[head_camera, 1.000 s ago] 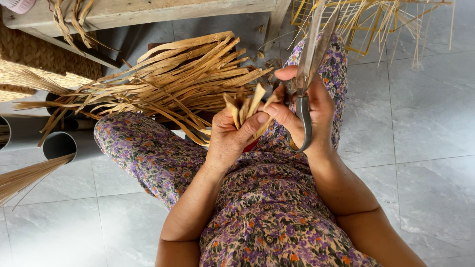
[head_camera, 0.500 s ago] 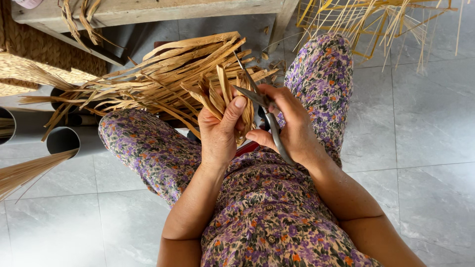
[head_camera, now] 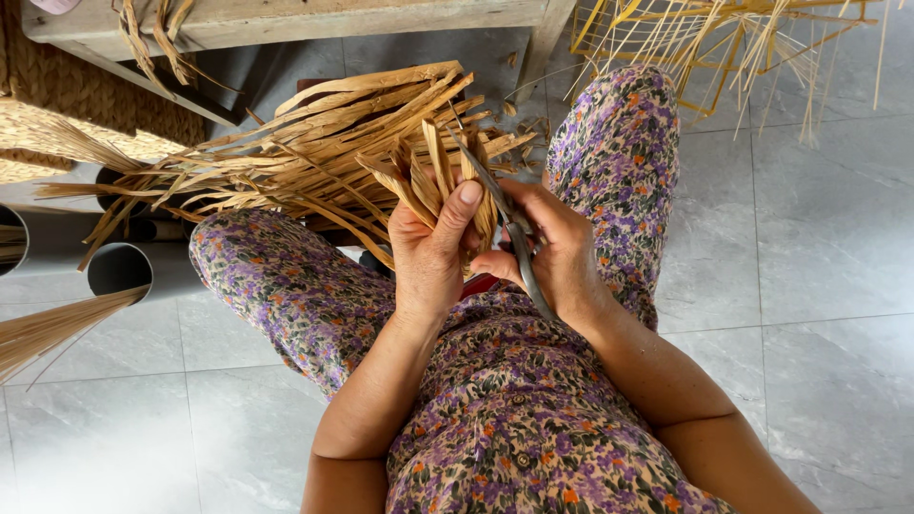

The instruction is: The person sits on the floor and trims dried palm leaves with scissors, cutting strips from a large bundle of leaves resting on a low stand. They repeatedly pick up leaf pieces, cut off sections, and set the cut pieces aside while holding the bundle in place with one hand.

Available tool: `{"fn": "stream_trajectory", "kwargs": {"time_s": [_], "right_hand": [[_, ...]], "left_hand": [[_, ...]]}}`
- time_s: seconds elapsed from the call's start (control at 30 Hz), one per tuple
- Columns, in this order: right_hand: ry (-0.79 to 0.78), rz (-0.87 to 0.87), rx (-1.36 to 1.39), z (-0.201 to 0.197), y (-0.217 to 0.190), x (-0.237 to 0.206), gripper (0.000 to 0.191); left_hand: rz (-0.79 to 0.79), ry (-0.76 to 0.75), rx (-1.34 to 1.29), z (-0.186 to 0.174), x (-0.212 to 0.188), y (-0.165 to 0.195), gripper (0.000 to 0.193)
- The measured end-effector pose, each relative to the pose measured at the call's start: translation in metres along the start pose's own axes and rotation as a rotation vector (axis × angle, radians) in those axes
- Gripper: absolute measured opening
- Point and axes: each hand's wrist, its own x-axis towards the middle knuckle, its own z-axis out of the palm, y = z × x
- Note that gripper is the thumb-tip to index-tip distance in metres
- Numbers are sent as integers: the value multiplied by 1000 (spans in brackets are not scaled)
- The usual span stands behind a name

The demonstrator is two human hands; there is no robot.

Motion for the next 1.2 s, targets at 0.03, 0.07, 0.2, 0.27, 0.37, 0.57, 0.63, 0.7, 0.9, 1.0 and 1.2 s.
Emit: {"fn": "stream_trajectory", "kwargs": {"time_s": [0.03,0.07,0.2,0.27,0.37,0.57,0.63,0.7,0.9,1.0,1.2], "right_hand": [[6,7,-17,1,3,0,77],[12,16,-33,3,5,-1,78],[28,51,91,4,12,-5,76],[42,88,107,4,16,-6,75],[99,50,23,4,22,-6,68],[91,73,56,5,27,-7,68],[80,93,99,5,27,-8,67],[70,100,113,6,27,-10,66],[96,150,193,8,32,-10,54],[144,80,279,2,39,0,48],[215,24,367,-27,38,7,43]], "left_hand": [[3,-7,2,1,0,0,22],[5,-11,4,1,0,0,22],[-11,-25,-5,2,0,-2,22],[-16,-43,28,2,0,-3,22],[0,-113,76,0,0,-3,25],[-46,-117,214,-5,1,-1,24],[-42,-107,225,-7,3,-2,23],[22,-139,195,-9,3,-3,23],[37,-195,207,-15,3,-13,22],[51,-195,255,-15,2,-14,22],[291,-43,266,-45,16,39,33]]}}
